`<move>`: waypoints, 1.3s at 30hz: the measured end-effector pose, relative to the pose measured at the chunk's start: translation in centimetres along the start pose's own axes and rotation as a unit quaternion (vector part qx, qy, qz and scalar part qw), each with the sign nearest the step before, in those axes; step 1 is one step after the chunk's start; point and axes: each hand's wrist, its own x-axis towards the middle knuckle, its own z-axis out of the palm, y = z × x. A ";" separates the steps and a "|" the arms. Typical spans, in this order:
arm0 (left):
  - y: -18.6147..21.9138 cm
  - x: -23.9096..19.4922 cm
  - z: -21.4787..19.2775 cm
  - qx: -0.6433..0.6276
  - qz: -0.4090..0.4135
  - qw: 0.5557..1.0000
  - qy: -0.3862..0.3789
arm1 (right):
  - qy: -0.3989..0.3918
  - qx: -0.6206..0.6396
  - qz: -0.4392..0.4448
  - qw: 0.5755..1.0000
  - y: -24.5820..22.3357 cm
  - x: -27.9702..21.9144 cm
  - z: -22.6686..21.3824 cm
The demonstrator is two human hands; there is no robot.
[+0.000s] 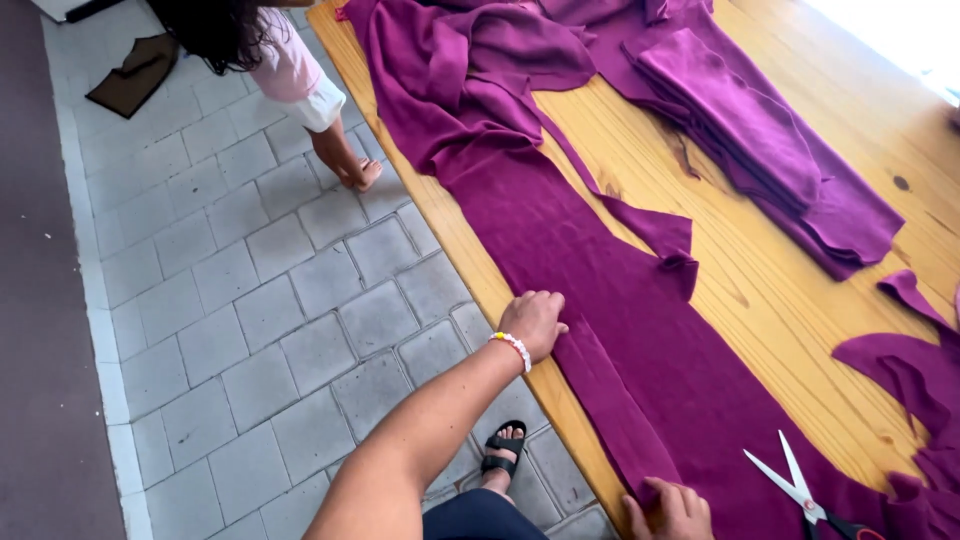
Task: Cutting strips of purple fabric with scissors and folding the edges on a wooden table.
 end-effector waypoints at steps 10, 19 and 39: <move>-2.3 0.1 -1.5 -0.021 0.075 0.992 -0.103 | -0.050 0.039 0.057 0.996 -8.3 3.5 -6.3; -4.5 1.7 1.3 -0.014 0.106 0.990 -0.096 | -0.005 0.044 0.115 0.992 -8.8 2.2 -5.9; -4.1 0.3 -0.9 -0.177 0.149 0.971 -0.058 | -0.009 0.031 0.108 0.994 -10.8 2.2 -7.3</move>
